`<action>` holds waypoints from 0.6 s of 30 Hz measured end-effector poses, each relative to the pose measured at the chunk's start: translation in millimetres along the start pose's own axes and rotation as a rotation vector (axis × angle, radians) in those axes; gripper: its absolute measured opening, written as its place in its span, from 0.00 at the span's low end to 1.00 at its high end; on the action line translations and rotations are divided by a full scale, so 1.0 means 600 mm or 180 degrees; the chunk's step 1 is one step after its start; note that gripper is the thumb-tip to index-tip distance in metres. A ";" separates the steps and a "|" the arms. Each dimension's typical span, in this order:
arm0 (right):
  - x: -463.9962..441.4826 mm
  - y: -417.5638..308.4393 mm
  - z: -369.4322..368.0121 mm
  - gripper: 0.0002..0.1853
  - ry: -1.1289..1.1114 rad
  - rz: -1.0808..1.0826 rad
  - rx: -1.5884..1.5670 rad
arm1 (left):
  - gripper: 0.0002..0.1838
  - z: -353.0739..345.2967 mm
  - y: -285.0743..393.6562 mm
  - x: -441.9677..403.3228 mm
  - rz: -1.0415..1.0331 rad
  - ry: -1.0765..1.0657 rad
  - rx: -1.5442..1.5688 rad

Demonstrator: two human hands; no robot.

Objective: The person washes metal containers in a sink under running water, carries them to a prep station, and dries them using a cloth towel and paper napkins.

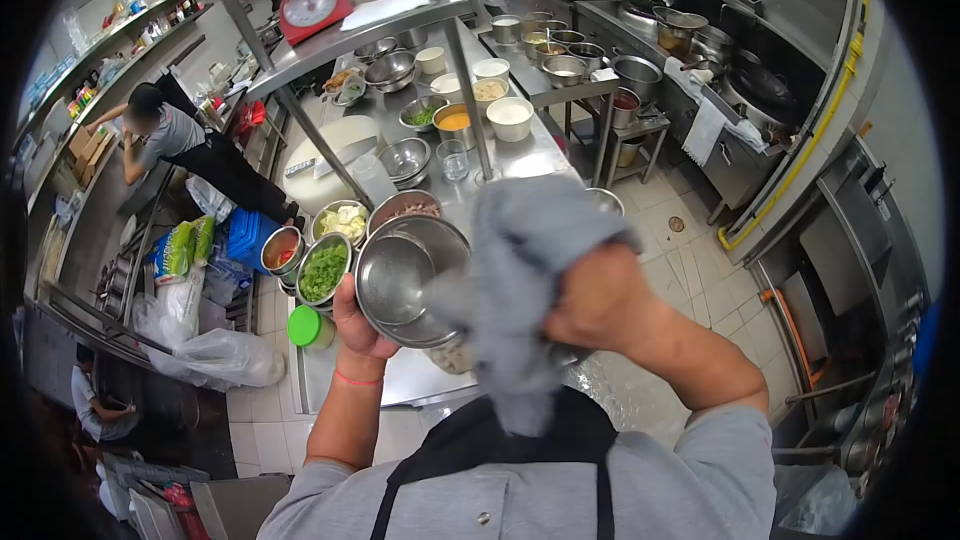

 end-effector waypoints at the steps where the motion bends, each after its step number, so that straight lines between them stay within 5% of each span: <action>1: 0.013 -0.018 -0.024 0.13 -0.0193 0.0500 0.0746 | 0.40 -0.030 -0.005 -0.010 0.0012 -0.0017 -0.0027; 7: 0.094 -0.003 -0.086 0.14 -0.1759 0.1292 0.1678 | 0.39 -0.186 -0.096 -0.072 0.0512 0.0126 -0.0561; 11: 0.095 0.069 -0.050 0.12 -0.1896 0.0765 0.1668 | 0.38 -0.232 -0.125 -0.099 0.0374 0.0756 -0.0695; 14: 0.093 0.151 -0.023 0.11 -0.1135 0.0044 -0.0830 | 0.41 -0.292 -0.075 -0.118 -0.0451 0.1128 -0.3045; 15: 0.100 0.168 -0.022 0.12 -0.1074 -0.0145 -0.2034 | 0.41 -0.299 -0.070 -0.119 -0.0444 0.1168 -0.3052; 17: 0.128 0.096 -0.013 0.26 -0.1198 0.0586 -0.1162 | 0.47 -0.379 -0.047 -0.120 -0.1204 0.0407 -0.5655; 18: 0.138 0.087 -0.008 0.26 -0.1166 0.0470 -0.1296 | 0.59 -0.393 -0.053 -0.123 -0.1296 -0.0210 -0.5943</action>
Point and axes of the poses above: each hand's wrist, its own x-axis away from the middle knuckle, its own z-axis out of the back of the hand, y = z × x, the point moved 10 cm from there along -x, towards the middle knuckle, and after that the axes turned 15 degrees about -x, right-handed, at the moved point
